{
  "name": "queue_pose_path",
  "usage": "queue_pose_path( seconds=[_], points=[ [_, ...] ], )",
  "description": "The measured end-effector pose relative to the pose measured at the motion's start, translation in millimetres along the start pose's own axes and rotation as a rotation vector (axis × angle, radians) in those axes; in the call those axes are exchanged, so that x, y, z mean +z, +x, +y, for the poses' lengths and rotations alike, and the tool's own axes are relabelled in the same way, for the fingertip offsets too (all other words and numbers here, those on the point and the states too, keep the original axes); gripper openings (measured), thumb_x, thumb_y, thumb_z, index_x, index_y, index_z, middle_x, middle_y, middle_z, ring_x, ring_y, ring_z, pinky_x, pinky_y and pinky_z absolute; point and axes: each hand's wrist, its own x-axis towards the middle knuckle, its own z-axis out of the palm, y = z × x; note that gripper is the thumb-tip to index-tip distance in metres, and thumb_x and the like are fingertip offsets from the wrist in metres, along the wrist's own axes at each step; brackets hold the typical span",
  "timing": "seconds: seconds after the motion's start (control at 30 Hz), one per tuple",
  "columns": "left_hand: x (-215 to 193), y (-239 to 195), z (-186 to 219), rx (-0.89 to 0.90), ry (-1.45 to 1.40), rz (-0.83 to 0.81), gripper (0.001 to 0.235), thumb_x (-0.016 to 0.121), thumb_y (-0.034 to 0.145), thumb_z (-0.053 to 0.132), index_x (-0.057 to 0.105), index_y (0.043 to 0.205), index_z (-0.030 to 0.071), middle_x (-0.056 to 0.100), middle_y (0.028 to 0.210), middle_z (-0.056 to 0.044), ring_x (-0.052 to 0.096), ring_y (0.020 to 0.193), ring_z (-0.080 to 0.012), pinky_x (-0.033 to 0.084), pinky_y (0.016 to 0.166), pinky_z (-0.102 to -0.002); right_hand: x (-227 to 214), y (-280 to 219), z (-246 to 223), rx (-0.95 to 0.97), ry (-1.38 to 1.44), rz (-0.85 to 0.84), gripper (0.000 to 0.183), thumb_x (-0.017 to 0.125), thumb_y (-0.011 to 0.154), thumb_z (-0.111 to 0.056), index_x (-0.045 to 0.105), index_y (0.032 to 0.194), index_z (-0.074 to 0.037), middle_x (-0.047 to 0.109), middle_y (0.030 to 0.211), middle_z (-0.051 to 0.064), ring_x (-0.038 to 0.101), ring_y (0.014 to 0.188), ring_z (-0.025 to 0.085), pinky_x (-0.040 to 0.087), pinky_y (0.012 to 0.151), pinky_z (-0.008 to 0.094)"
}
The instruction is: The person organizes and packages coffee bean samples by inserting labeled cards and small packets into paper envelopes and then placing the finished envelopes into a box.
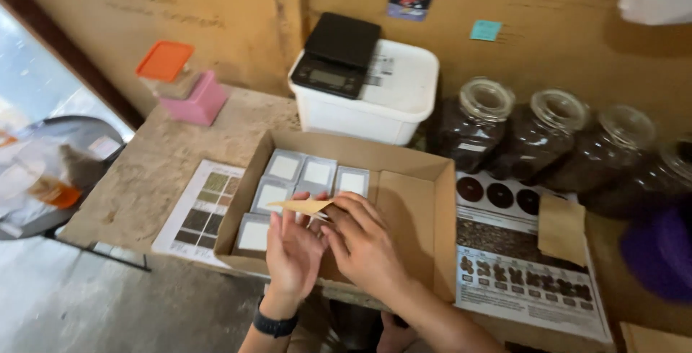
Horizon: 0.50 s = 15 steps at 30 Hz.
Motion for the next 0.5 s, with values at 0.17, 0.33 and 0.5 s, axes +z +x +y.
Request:
queue_pose_path(
  seconds=[0.17,0.33,0.5],
  points=[
    [9.4,-3.9,-9.8,0.091,0.432,0.017,0.043,0.05,0.103,0.028,0.057,0.139,0.005,0.068,0.13,-0.011,0.065,0.119,-0.024,0.056,0.104,-0.049,-26.7,-10.4,13.6,0.284,0.115,0.071,0.022,0.07,0.093,-0.018,0.077,0.111,-0.007,0.074,0.105,-0.001,0.069,0.093,0.016,0.049,0.084,0.036],
    [22.4,-15.0,-12.9,0.071,0.707,0.03,0.044,0.049,0.101,0.037,0.064,0.125,0.003,0.07,0.111,-0.01,0.072,0.096,-0.0218,0.069,0.076,-0.039,-60.9,-20.0,8.7,0.508,0.507,0.103,0.021,0.07,0.095,-0.014,0.078,0.105,0.003,0.066,0.092,0.004,0.061,0.086,0.014,0.048,0.071,0.026],
    [35.3,-27.2,-22.4,0.166,0.797,-0.107,0.04,0.048,0.102,0.035,0.056,0.123,0.001,0.071,0.101,-0.015,0.078,0.071,-0.0268,0.071,0.052,-0.035,-79.9,-40.2,5.7,0.519,0.551,0.046,0.017,0.066,0.097,-0.015,0.078,0.103,-0.003,0.061,0.086,0.003,0.059,0.08,0.014,0.048,0.067,0.027]
  ],
)
